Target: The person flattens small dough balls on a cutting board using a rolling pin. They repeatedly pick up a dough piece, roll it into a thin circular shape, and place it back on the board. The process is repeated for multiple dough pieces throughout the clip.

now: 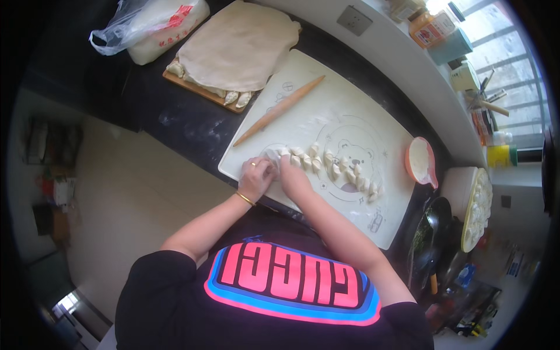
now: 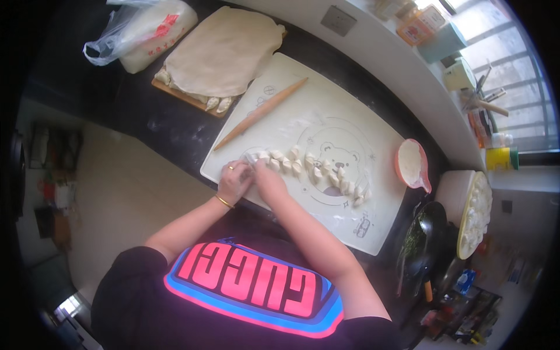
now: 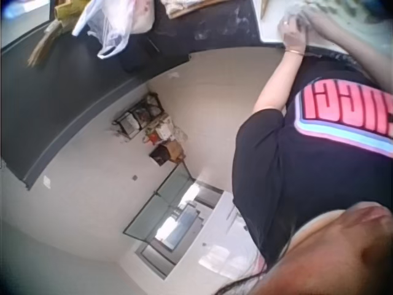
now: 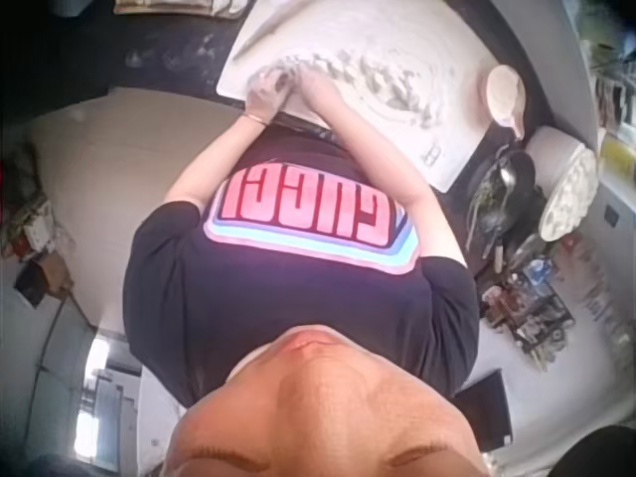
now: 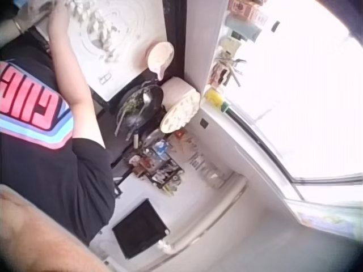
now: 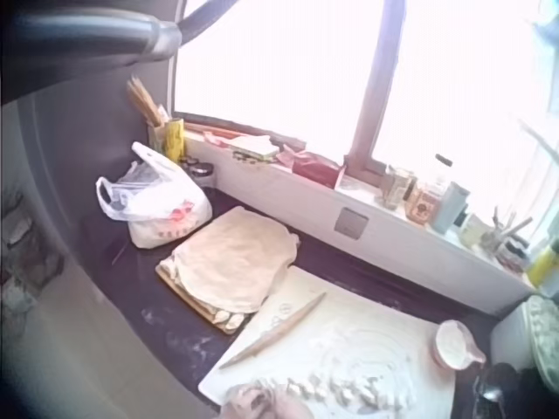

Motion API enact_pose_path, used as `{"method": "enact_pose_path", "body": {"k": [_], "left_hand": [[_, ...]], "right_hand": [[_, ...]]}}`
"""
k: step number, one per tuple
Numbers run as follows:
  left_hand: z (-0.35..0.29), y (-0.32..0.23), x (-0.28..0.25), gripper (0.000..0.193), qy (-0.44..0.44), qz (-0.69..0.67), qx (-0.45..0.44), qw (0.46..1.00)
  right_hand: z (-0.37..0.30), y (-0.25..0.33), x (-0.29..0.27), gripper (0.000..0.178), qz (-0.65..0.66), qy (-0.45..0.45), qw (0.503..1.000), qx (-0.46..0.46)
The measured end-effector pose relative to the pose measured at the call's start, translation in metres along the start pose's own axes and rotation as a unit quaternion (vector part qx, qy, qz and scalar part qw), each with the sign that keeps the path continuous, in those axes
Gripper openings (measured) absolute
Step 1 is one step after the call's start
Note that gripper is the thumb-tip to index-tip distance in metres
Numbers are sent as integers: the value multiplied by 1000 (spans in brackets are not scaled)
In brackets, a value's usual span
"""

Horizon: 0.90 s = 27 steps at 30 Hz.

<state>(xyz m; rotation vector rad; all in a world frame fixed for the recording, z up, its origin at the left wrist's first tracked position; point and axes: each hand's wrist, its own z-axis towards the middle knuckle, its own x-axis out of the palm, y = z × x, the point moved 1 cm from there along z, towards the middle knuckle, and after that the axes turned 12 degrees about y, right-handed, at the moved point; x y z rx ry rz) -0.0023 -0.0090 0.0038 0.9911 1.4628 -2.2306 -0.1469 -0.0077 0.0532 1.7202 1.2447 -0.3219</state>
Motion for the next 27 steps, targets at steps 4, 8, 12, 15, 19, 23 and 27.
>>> {"method": "enact_pose_path", "body": {"k": [4, 8, 12, 15, 19, 23, 27], "left_hand": [[11, -5, -4, 31, -9, -20, -57, 998], [22, -16, -12, 34, 52, -37, -52, 997], [38, -28, -1, 36, 127, -64, -42, 989], [49, -33, 11, 34, 146, -92, -85, 981], [79, -46, 30, 33, 121, -112, -132, 977], [120, -56, 49, 33, 114, -141, -106, 978], [135, -47, 50, 38, 166, -165, -104, 967]], "right_hand": [[-51, -27, -21, 22, 60, -184, 979, -60], [-116, -96, -58, 17, 164, -356, 917, 74], [-162, -163, -113, 10, 22, -408, 890, 201], [-174, -203, -131, 7, -80, -439, 873, 199], [-162, -250, -144, 10, -75, -430, 877, 204], [-131, -290, -147, 15, -22, -431, 894, 122], [-138, -294, -163, 29, -19, -514, 849, 118]]}}
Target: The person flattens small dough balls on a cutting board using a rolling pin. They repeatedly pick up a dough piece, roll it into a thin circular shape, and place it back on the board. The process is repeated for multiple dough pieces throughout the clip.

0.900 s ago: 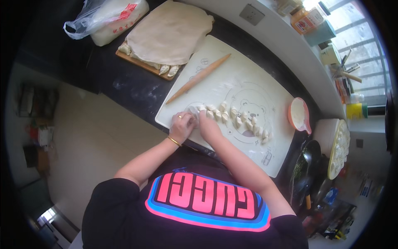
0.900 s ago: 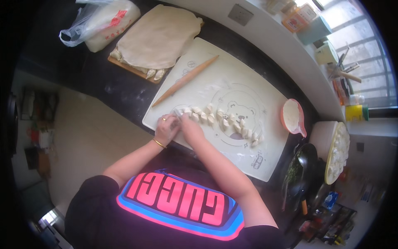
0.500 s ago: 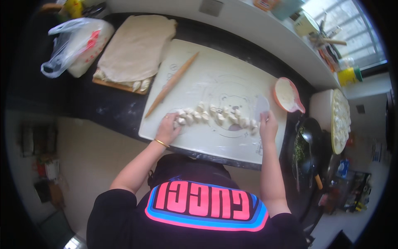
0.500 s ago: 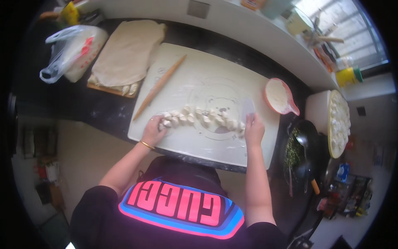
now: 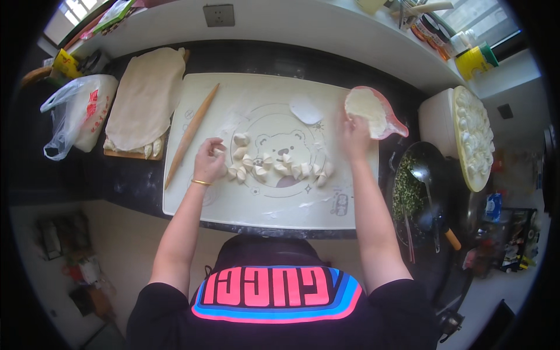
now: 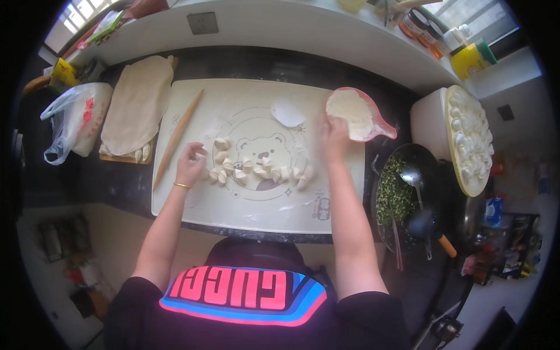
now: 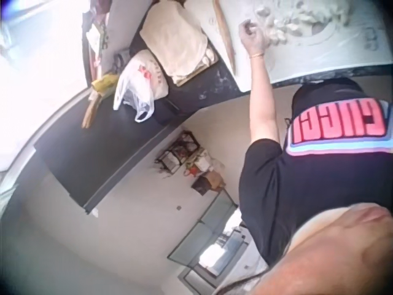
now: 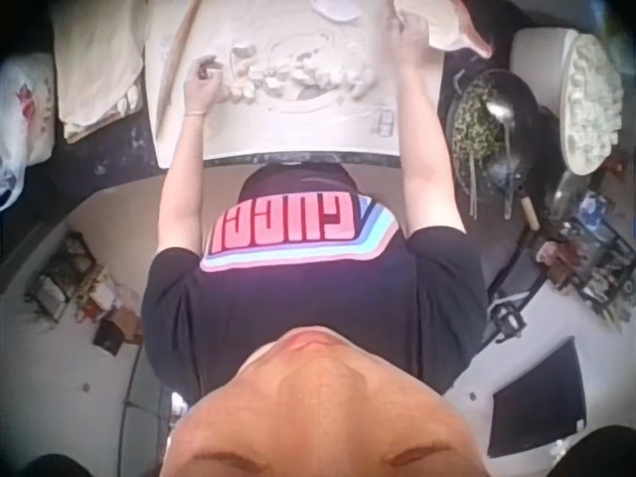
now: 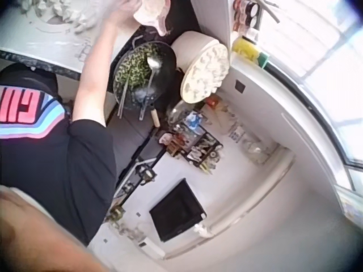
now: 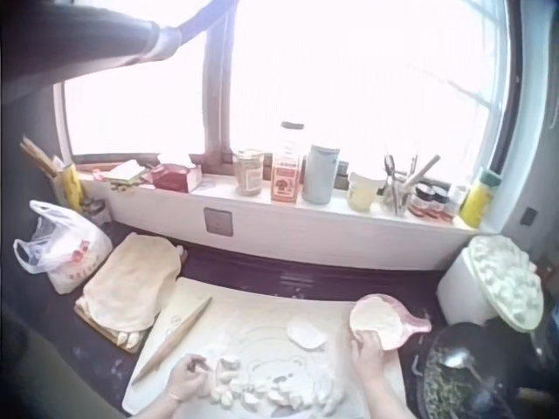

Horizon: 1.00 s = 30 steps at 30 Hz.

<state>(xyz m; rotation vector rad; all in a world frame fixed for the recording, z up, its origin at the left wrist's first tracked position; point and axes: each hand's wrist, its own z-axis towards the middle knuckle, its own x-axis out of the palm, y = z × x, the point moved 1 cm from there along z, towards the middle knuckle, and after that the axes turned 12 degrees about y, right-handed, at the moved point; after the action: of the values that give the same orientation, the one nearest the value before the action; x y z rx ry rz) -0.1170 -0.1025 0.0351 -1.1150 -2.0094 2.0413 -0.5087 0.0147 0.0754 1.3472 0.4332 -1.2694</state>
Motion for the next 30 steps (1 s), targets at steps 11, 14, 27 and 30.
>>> {"method": "enact_pose_path", "body": {"k": [11, 14, 27, 30], "left_hand": [[-12, -20, 43, 106, 101, 229, 160, 955], [1, -39, 66, 103, 147, 278, 159, 936], [35, -22, 53, 55, -12, 329, 150, 932], [22, 5, 19, 78, 24, 315, 106, 943]], "right_hand": [[70, -84, -12, 41, -103, 298, 933, 173], [67, -80, -2, 29, -73, 308, 939, 135], [-92, -1, 19, 35, 148, 164, 972, 73], [-146, 41, 60, 73, 1, 141, 989, -32]]}}
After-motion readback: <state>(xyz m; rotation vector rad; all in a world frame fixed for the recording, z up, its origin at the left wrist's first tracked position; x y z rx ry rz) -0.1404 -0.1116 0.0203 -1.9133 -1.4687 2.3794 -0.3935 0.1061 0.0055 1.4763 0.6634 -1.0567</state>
